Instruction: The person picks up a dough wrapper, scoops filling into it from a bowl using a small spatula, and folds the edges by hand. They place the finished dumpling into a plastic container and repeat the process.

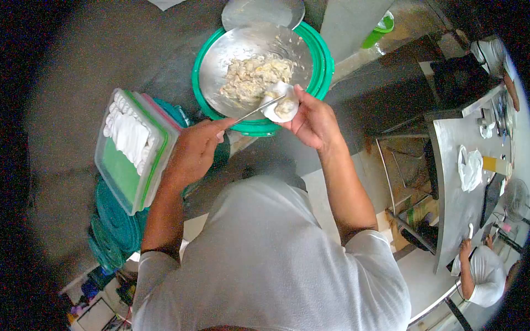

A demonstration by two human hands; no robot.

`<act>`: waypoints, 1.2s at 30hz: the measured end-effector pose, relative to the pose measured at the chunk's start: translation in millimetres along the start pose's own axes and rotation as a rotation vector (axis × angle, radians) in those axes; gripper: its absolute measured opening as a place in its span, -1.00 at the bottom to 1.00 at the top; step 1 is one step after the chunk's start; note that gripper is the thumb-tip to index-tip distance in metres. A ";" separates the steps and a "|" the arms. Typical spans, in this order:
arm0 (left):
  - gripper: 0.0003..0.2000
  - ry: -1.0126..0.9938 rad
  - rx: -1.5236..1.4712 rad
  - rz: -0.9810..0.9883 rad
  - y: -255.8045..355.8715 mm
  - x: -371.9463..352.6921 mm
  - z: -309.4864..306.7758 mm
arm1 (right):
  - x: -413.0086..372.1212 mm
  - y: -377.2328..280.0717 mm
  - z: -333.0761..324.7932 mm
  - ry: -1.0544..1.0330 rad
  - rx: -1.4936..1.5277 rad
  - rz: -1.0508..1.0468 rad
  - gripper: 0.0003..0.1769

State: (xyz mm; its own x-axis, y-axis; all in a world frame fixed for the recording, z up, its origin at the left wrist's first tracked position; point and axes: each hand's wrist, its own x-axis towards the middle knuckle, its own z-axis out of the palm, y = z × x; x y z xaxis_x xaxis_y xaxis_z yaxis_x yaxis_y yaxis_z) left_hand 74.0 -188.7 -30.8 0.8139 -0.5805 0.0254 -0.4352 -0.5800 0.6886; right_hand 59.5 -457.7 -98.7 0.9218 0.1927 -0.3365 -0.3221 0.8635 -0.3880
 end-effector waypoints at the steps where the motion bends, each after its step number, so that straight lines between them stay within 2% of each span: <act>1: -0.66 0.048 0.036 0.007 -12.7 1.8 4.7 | 2.4 0.4 1.5 -0.007 -0.003 0.003 -0.49; 3: -0.66 0.095 0.075 0.016 -32.1 3.7 7.1 | 6.4 1.4 1.3 0.021 -0.026 -0.023 -0.50; 5: -0.66 0.243 0.276 -0.113 -45.3 4.7 2.7 | 10.9 0.7 -2.8 0.006 -0.019 -0.022 -0.50; 7: -0.65 0.190 0.338 -0.166 -31.2 0.9 -4.4 | 14.1 -1.9 -2.5 -0.012 -0.020 -0.016 -0.50; 9: -0.65 0.145 0.108 -0.114 -17.3 -2.4 -1.8 | 16.0 -1.7 -0.4 -0.011 -0.033 -0.005 -0.47; 13: -0.67 0.172 0.121 0.003 -11.2 -4.0 0.7 | 19.6 -4.2 0.8 -0.061 0.003 0.008 -0.47; 15: -0.70 0.011 0.105 -0.039 1.1 -5.7 -4.2 | 20.0 -5.1 0.6 -0.041 -0.026 -0.007 -0.46; 19: -0.70 0.069 0.118 -0.035 15.3 -3.3 -11.8 | 19.4 -6.5 2.8 -0.042 -0.073 -0.011 -0.46; 22: -0.70 0.050 0.203 0.032 14.9 0.0 -12.4 | 18.4 -6.0 4.9 -0.083 -0.040 0.018 -0.47; 24: -0.71 0.042 0.425 0.072 3.7 6.7 -15.9 | 17.8 -5.0 9.2 -0.012 -0.093 0.012 -0.49; 28: -0.72 0.041 0.434 0.005 24.8 8.4 -24.9 | 16.8 1.6 8.6 -0.023 -0.079 -0.005 -0.50; 30: -0.72 0.030 0.418 0.056 29.0 13.7 -20.5 | 15.6 4.7 11.0 0.008 -0.120 0.007 -0.52; 34: -0.73 0.005 0.390 0.057 12.5 15.3 -23.0 | 14.5 7.9 1.9 0.014 -0.134 -0.050 -0.56; 36: -0.74 0.014 0.494 -0.044 11.2 15.2 -30.9 | 12.0 6.1 -3.9 0.090 -0.263 -0.092 -0.61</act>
State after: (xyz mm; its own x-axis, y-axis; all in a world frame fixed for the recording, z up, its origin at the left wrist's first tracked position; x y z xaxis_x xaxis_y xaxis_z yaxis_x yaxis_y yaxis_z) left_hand 93.4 -186.3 -0.3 0.8390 -0.5439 0.0161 -0.5282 -0.8071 0.2639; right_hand 67.8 -451.9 -108.5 0.9306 0.0671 -0.3597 -0.2939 0.7227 -0.6255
